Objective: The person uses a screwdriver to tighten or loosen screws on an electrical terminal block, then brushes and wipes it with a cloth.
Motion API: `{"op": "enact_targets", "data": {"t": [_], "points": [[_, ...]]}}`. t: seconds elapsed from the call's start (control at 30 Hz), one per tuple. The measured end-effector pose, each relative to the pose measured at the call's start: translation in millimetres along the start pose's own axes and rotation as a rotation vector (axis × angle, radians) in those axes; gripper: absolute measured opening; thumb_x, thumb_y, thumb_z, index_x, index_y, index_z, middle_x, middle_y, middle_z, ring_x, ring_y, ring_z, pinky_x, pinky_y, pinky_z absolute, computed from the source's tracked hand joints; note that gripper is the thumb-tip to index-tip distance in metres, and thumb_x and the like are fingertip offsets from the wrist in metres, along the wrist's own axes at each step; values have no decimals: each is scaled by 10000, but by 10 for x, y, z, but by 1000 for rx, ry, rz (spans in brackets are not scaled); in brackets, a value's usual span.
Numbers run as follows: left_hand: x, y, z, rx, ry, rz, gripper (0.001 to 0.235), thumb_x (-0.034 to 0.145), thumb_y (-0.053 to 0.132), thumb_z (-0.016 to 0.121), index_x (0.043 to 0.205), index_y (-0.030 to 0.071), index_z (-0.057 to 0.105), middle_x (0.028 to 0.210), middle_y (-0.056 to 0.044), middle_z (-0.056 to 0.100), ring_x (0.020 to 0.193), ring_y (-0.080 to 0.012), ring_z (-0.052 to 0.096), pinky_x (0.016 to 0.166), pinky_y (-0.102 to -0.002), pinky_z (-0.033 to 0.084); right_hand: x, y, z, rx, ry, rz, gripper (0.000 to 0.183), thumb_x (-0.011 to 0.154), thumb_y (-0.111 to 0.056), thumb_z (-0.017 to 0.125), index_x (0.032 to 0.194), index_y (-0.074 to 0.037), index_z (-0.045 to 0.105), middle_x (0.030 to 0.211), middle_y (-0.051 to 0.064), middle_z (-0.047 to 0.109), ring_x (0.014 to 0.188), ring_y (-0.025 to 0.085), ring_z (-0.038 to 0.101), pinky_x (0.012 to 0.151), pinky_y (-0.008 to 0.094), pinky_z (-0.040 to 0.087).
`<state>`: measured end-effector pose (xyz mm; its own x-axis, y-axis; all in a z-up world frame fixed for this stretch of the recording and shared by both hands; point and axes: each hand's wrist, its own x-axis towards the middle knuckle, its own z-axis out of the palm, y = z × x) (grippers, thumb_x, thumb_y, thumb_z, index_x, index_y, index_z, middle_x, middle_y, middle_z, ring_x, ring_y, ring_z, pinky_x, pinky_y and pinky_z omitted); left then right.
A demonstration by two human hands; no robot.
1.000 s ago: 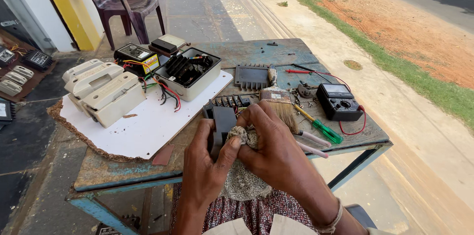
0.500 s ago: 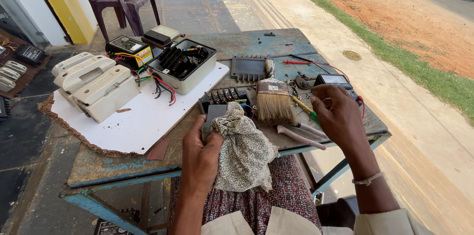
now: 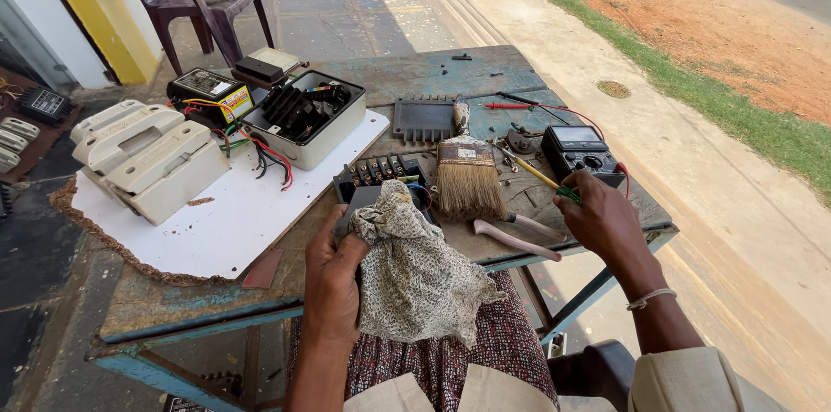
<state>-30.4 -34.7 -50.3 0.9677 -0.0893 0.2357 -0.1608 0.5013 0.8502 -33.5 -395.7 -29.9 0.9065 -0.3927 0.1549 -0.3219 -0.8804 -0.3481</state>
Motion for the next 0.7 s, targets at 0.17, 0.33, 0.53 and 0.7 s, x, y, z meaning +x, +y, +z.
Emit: {"op": "enact_targets", "data": {"t": [0.17,0.33,0.53,0.7], "points": [[27,39,89,2,41,-46,419,881,96,572,1285,-6,623,778,9,588,690,-78,537,661,-267,460,-277,-111,-403,150,-22,-17,340,938,-329,673,1194,-104,673,1007,95,754,901,270,716,779,423,541],[25,201,157,223,-19,52,281,897,87,552,1143,1,657,763,18,497,646,-73,419,576,-252,353,-644,-450,-816,518,-196,-166,369,845,-258,763,1186,-113,755,915,107,757,854,211,691,718,411,555],[-28,416,202,390,-49,125,185,899,126,562,1055,43,615,768,12,524,616,-78,422,526,-277,384,-936,-883,-1053,165,-311,-279,372,886,-327,759,1242,-225,779,954,7,806,777,199,735,704,384,593],[-129,477,293,499,-123,170,212,914,208,586,1065,59,577,792,-4,551,663,-71,526,561,-278,486,-1064,-1059,-976,-8,-237,-553,437,865,-311,726,1293,-232,752,900,29,784,684,191,725,605,380,582]]}}
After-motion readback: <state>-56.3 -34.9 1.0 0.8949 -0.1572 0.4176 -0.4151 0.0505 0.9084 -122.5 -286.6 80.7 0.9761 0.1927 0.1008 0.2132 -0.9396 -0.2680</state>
